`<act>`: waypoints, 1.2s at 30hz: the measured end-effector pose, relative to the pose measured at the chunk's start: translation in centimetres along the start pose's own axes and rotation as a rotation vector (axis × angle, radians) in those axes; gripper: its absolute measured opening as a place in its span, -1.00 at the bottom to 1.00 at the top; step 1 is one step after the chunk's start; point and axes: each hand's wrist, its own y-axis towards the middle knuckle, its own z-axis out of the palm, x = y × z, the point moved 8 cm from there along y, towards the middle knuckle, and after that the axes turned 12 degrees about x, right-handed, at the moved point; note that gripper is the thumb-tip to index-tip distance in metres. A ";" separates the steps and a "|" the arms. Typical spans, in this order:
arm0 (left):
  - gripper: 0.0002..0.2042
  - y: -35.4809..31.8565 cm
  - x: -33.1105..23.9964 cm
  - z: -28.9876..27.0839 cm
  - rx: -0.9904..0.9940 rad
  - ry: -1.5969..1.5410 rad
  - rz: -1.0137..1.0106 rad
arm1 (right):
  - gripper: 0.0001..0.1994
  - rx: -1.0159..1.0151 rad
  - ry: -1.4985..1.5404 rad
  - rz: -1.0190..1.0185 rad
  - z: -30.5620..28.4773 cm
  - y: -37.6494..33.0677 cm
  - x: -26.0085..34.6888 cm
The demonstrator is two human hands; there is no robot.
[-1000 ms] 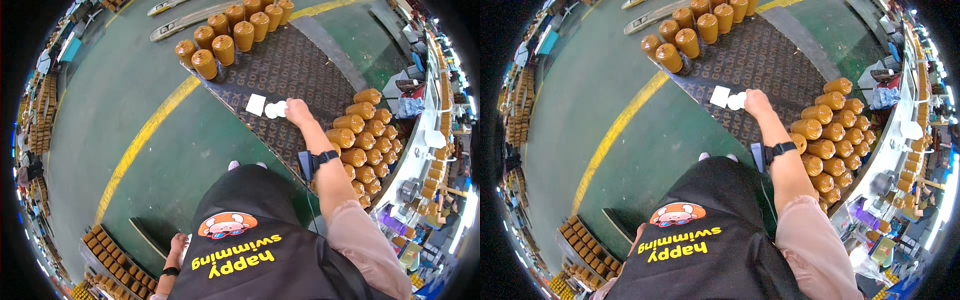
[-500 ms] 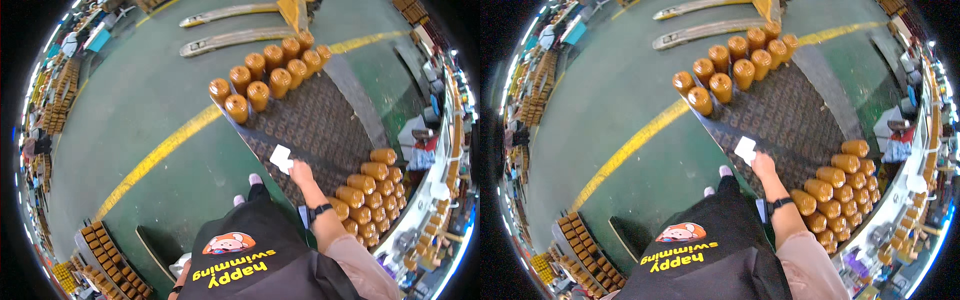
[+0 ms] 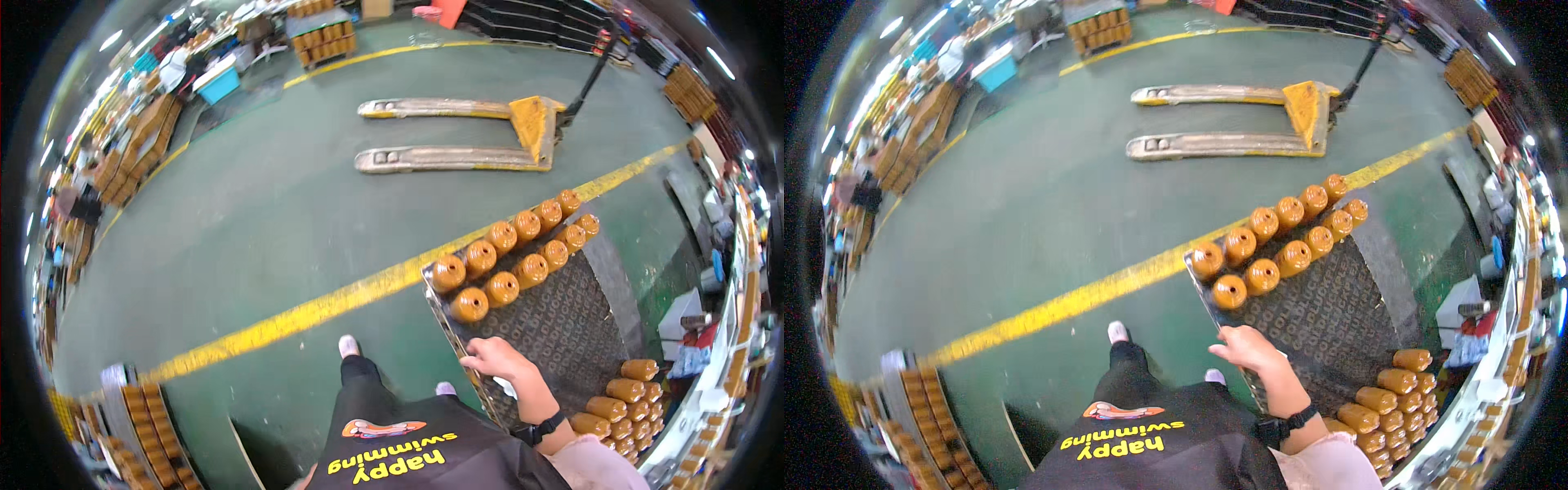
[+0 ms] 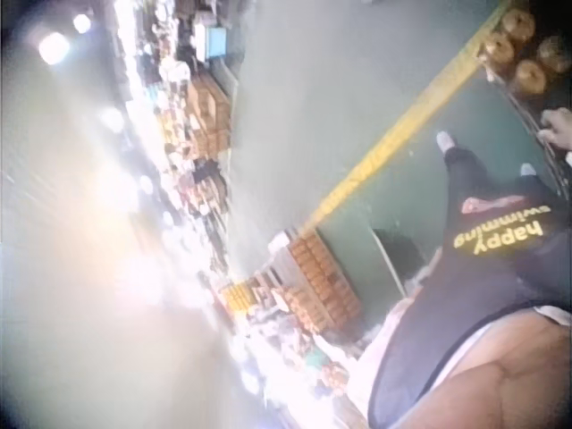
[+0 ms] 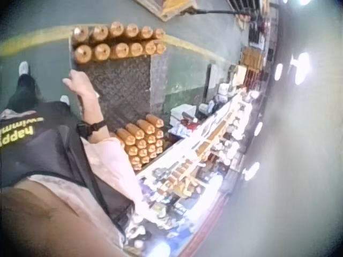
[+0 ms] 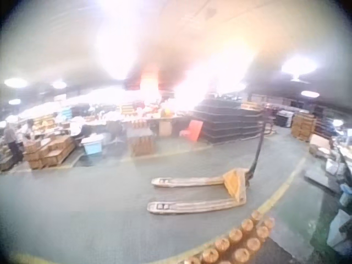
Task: The person lifts a board, puts a small item into a plastic bag, and writes on a slip of paper. They then pick up a pen and a small item from a container, write on another paper, and pull a pallet jack through the warehouse.
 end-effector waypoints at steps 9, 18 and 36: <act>-0.82 26.0 -22.7 -50.1 -0.003 0.121 0.138 | -0.64 0.063 0.043 -0.149 -17.3 31.0 24.8; -0.84 38.9 -74.4 -79.5 0.072 -0.063 0.332 | -0.61 -0.105 -0.001 0.216 -41.3 52.8 17.7; -0.73 66.0 -168.9 -82.8 0.315 1.539 0.866 | -0.60 -0.569 0.185 0.361 -113.5 73.5 -19.5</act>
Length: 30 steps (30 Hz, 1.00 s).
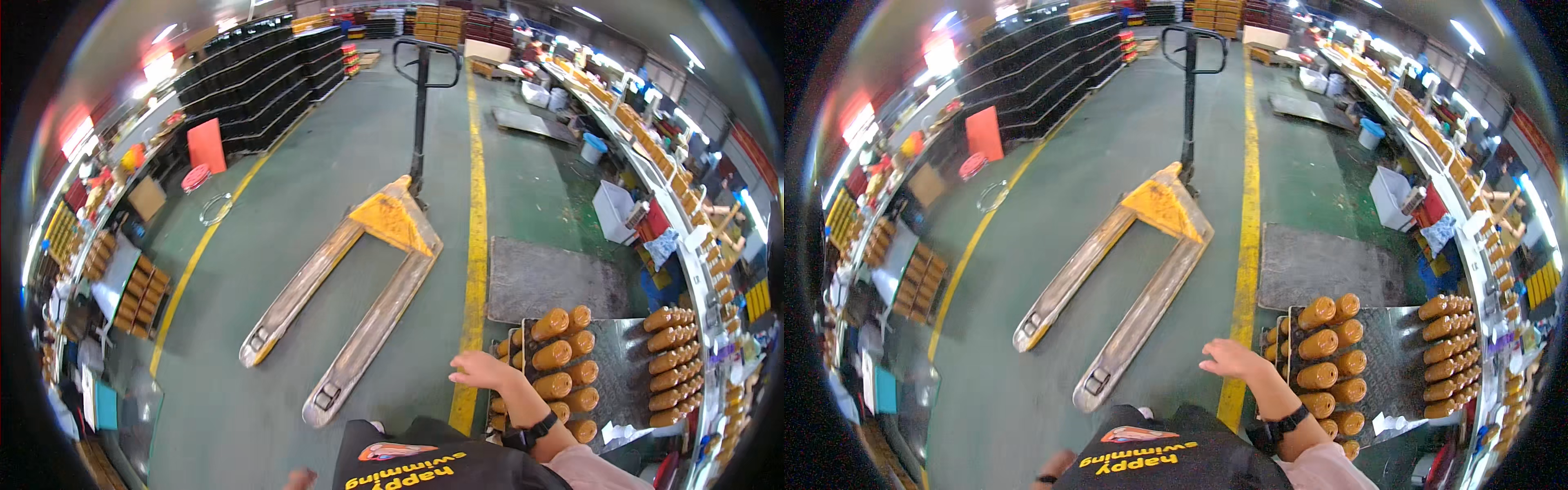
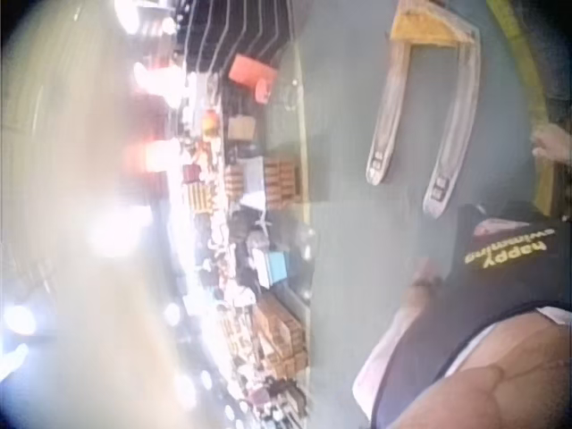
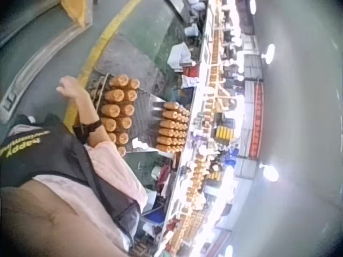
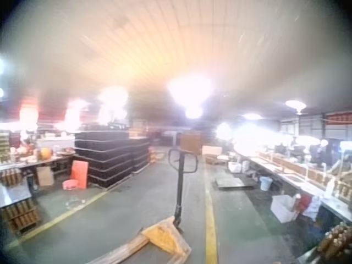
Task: The person lifts a board, puts a small item into a plastic bag, and writes on a slip of paper. They then pick up a pen and a small item from a container, write on another paper, and pull a pallet jack through the warehouse.
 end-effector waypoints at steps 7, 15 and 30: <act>-0.76 28.0 -22.1 -67.6 -0.625 -0.670 0.192 | -0.62 -0.138 0.227 0.343 -24.0 6.1 -27.4; -0.78 40.9 -66.8 -108.0 -0.502 -1.064 0.668 | -0.63 -0.264 0.114 0.337 -60.6 13.6 -58.4; -0.42 77.5 -108.4 -178.1 -1.199 -0.907 1.034 | -0.70 -0.545 0.321 0.530 -111.9 35.4 -115.8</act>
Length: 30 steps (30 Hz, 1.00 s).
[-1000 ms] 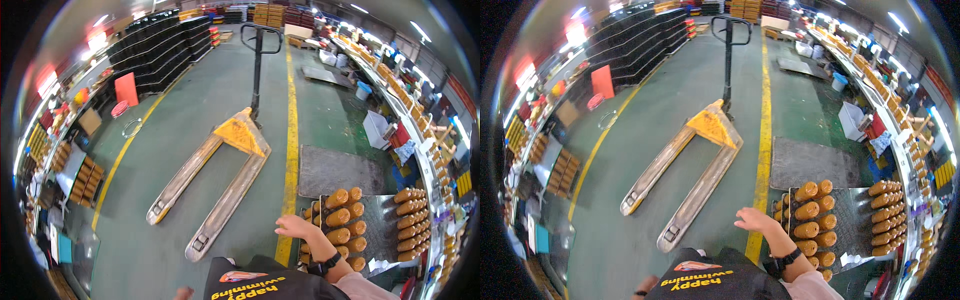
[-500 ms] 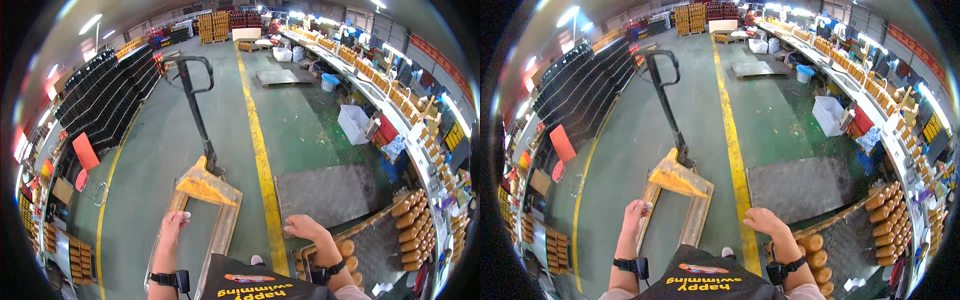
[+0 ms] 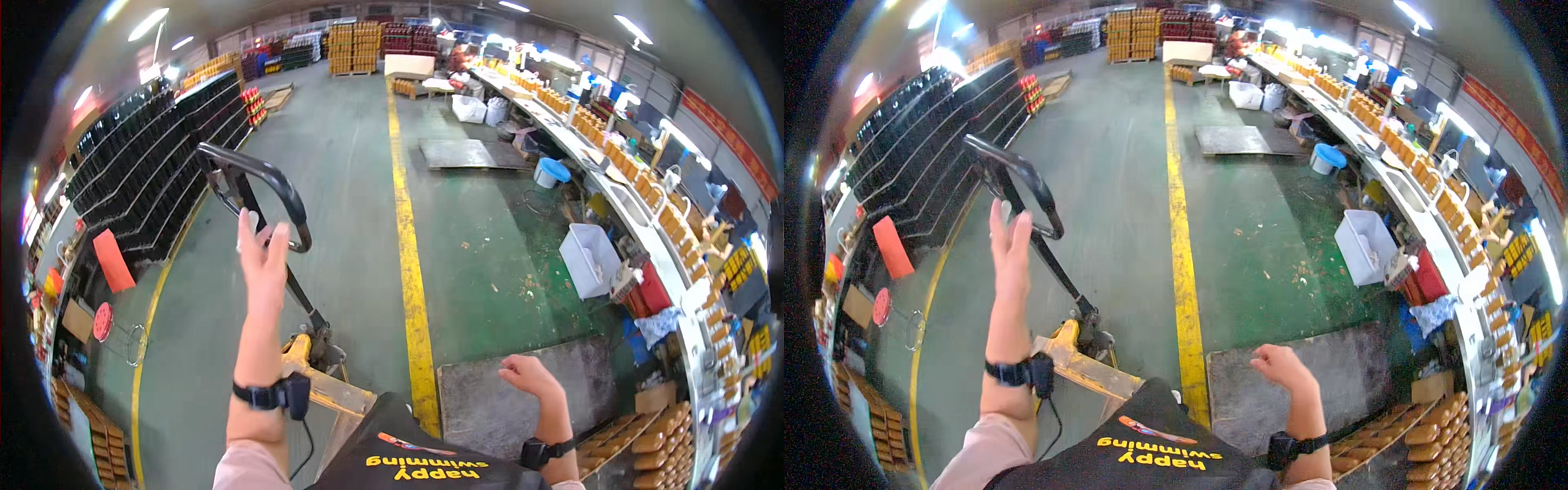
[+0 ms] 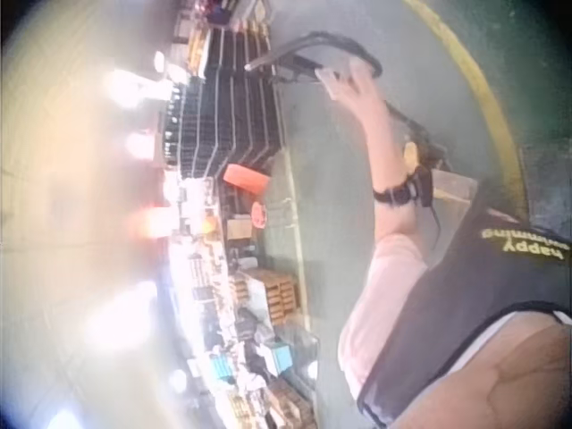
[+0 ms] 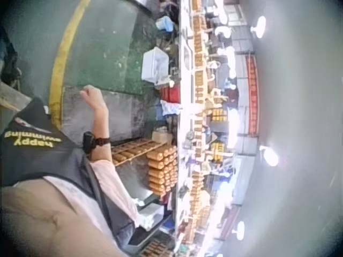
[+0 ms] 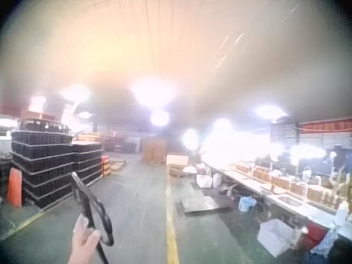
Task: The person lifts a board, puts a small item into a plastic bag, and writes on a slip of paper. They then pick up a pen and a small item from a container, write on another paper, and pull a pallet jack through the warehouse.
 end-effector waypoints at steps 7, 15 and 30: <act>-0.39 19.4 12.5 5.5 -0.105 -0.165 -0.142 | -0.69 0.097 -0.090 -0.149 -13.9 29.5 8.5; -0.40 -4.7 8.0 8.4 0.469 -0.501 -0.218 | -0.74 -0.204 0.026 -0.462 -8.4 29.8 9.8; -0.48 -108.4 -24.8 17.5 -0.112 0.652 0.314 | -0.48 -0.391 0.143 -1.377 18.6 -48.4 -16.3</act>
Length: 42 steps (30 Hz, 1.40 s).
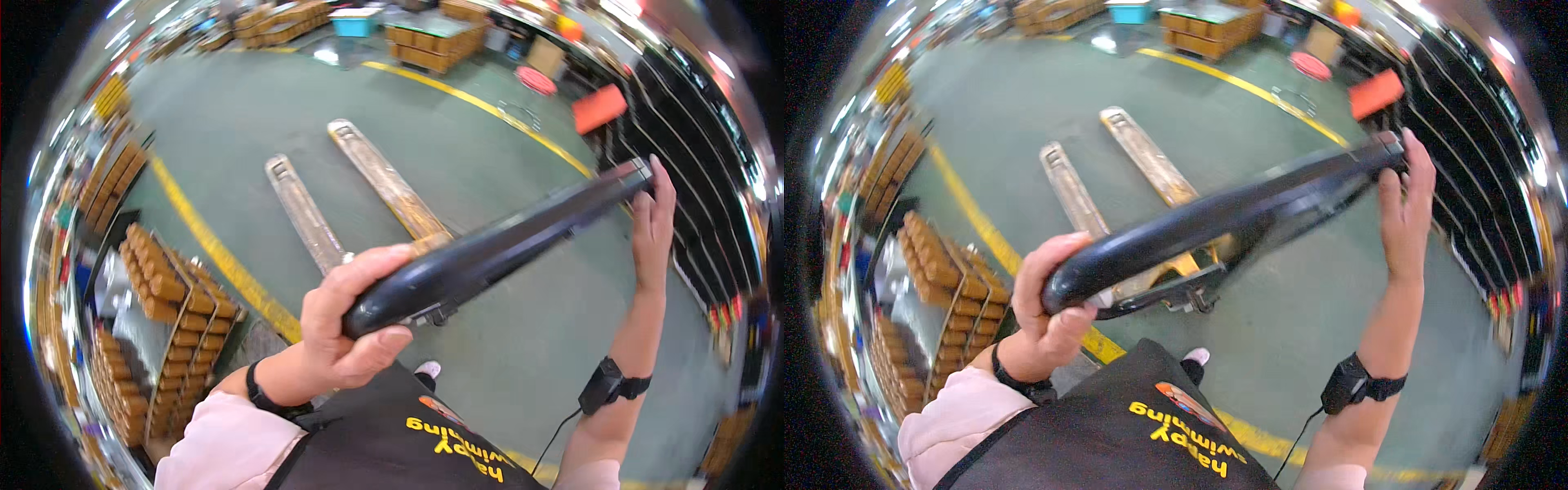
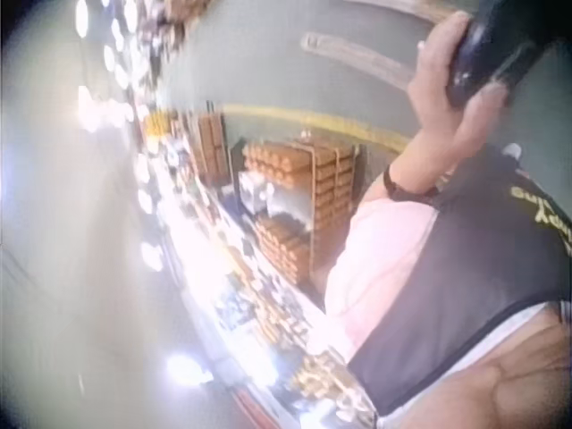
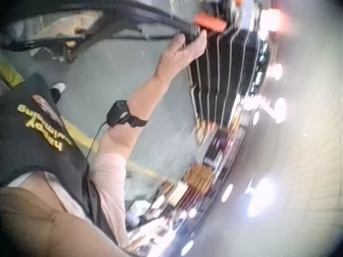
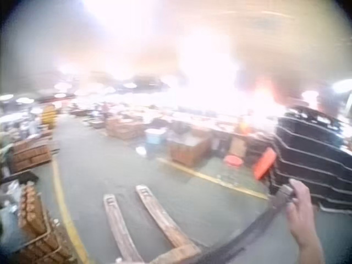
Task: The person lifts a board, puts a small item into a plastic bag, and writes on a slip of paper. They then pick up a pen and a small item from a container, write on another paper, and pull a pallet jack through the warehouse.
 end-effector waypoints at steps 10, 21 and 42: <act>-0.58 -4.3 0.0 -1.5 -0.438 0.138 -0.228 | -0.56 0.105 0.554 -0.113 3.2 -0.8 -5.7; -0.32 -3.4 7.8 -11.1 -0.781 0.374 -0.247 | -0.62 -0.079 0.684 -0.109 5.8 -1.7 -1.7; -0.64 9.2 25.4 -12.2 -0.589 -0.084 -0.076 | -0.69 -0.224 0.622 0.043 11.8 7.8 -10.9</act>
